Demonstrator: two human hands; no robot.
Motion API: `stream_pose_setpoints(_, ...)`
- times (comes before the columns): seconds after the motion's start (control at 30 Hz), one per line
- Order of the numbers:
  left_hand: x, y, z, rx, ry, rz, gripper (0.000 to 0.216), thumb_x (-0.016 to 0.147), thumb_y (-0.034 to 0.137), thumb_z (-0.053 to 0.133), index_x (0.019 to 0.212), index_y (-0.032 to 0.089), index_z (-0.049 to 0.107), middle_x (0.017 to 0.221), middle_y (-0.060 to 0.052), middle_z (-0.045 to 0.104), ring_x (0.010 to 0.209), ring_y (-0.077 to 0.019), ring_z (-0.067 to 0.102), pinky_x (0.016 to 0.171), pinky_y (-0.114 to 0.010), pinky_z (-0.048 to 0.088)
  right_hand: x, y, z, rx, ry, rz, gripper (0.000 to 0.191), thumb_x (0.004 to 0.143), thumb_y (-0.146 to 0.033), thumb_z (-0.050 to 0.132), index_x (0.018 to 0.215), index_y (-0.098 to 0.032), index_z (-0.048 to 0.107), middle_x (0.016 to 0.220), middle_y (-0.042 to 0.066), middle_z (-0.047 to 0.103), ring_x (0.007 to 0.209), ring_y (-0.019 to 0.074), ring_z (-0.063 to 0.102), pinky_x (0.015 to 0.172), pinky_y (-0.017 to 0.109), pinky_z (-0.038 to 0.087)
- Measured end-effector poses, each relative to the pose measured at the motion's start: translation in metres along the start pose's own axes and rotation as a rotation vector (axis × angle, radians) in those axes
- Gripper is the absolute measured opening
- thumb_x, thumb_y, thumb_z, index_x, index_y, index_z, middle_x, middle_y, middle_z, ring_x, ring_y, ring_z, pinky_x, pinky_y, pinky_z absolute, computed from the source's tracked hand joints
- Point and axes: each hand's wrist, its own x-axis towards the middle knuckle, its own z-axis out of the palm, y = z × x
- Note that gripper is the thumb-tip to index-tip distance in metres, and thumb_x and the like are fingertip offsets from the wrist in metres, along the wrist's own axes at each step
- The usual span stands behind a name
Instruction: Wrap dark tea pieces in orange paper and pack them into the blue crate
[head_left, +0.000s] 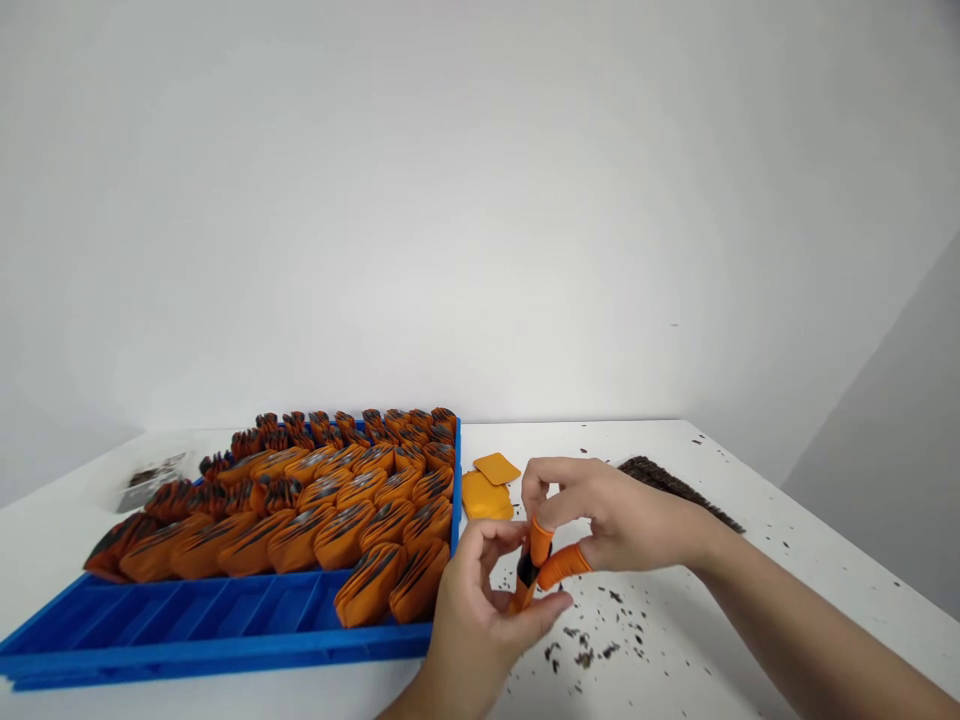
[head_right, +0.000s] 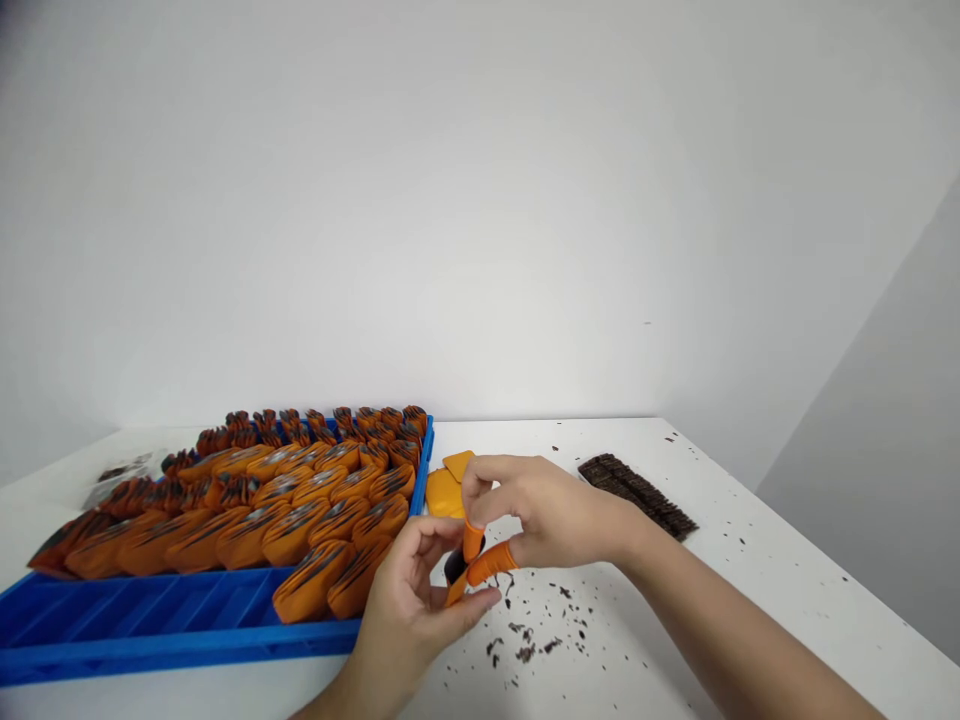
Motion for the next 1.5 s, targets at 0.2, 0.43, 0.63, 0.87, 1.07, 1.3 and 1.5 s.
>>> stream_pose_setpoints(0.2,-0.001,-0.002,0.001,0.053,0.008,0.032,0.033,0.074,0.025,0.095,0.094,0.021,0.069,0.107,-0.008,0.076,0.103,-0.0259,0.073,0.066,-0.023,0.061,-0.004,-0.014,0.003,-0.284,-0.012,0.012,0.020,0.089,-0.014,0.082,0.101,-0.030,0.083,0.110,0.001,0.067,0.087,0.0151,0.065,0.072,0.027,0.046)
stream_pose_setpoints(0.43,-0.003,0.005,0.000,0.195,0.030,0.028,0.024,0.079,0.025,0.086,0.099,0.019,0.075,0.110,-0.011,0.078,0.098,-0.0293,0.075,0.054,-0.023,0.064,-0.001,-0.013,0.010,-0.291,-0.010,0.014,0.011,0.094,-0.016,0.074,0.098,-0.025,0.078,0.110,0.004,0.072,0.088,0.0174,0.067,0.072,0.028,0.049)
stream_pose_setpoints(0.63,-0.008,0.008,0.005,0.175,-0.012,-0.153,0.052,0.077,0.027,0.084,0.128,0.020,0.071,0.123,-0.014,0.077,0.111,-0.0345,0.075,0.044,-0.023,0.064,-0.006,-0.017,-0.007,-0.240,0.015,0.083,0.010,0.102,-0.025,0.070,0.093,-0.025,0.072,0.089,0.001,0.073,0.087,0.0184,0.066,0.074,0.029,0.050)
stream_pose_setpoints(0.87,-0.017,-0.013,0.007,0.268,-0.257,-0.122,0.039,0.077,0.026,0.080,0.111,0.022,0.061,0.100,-0.009,0.083,0.083,-0.0251,0.079,0.043,-0.018,0.049,0.037,-0.057,-0.015,-0.147,0.239,0.028,0.012,0.102,-0.037,0.074,0.103,-0.026,0.071,0.096,0.002,0.077,0.079,0.0160,0.065,0.071,0.028,0.050)
stream_pose_setpoints(1.07,-0.015,-0.033,0.000,0.743,-0.519,0.320,0.020,0.081,0.031,0.082,0.083,0.023,0.063,0.079,-0.002,0.083,0.066,-0.0227,0.077,0.059,-0.027,0.049,0.140,-0.063,0.041,-0.232,0.070,-0.311,0.003,0.102,-0.022,0.073,0.104,-0.023,0.075,0.103,0.003,0.080,0.095,0.0181,0.069,0.087,0.031,0.051)
stream_pose_setpoints(1.3,-0.008,-0.034,-0.003,1.053,-0.566,0.589,0.025,0.090,0.046,0.078,0.083,0.023,0.071,0.080,-0.002,0.084,0.069,-0.0286,0.080,0.048,-0.032,0.040,0.207,-0.052,0.088,-0.354,-0.153,-0.341,0.029,0.090,-0.002,0.070,0.102,-0.027,0.079,0.110,-0.003,0.083,0.105,0.0171,0.069,0.084,0.026,0.048)
stream_pose_setpoints(1.5,-0.008,-0.036,-0.004,1.067,-0.595,0.545,0.028,0.089,0.046,0.078,0.089,0.018,0.079,0.082,-0.010,0.083,0.072,-0.0348,0.079,0.051,-0.035,0.043,0.218,-0.044,0.108,-0.377,-0.282,-0.288,0.031,0.085,0.000,0.071,0.096,-0.027,0.082,0.107,-0.006,0.084,0.106,0.0162,0.072,0.080,0.024,0.048)
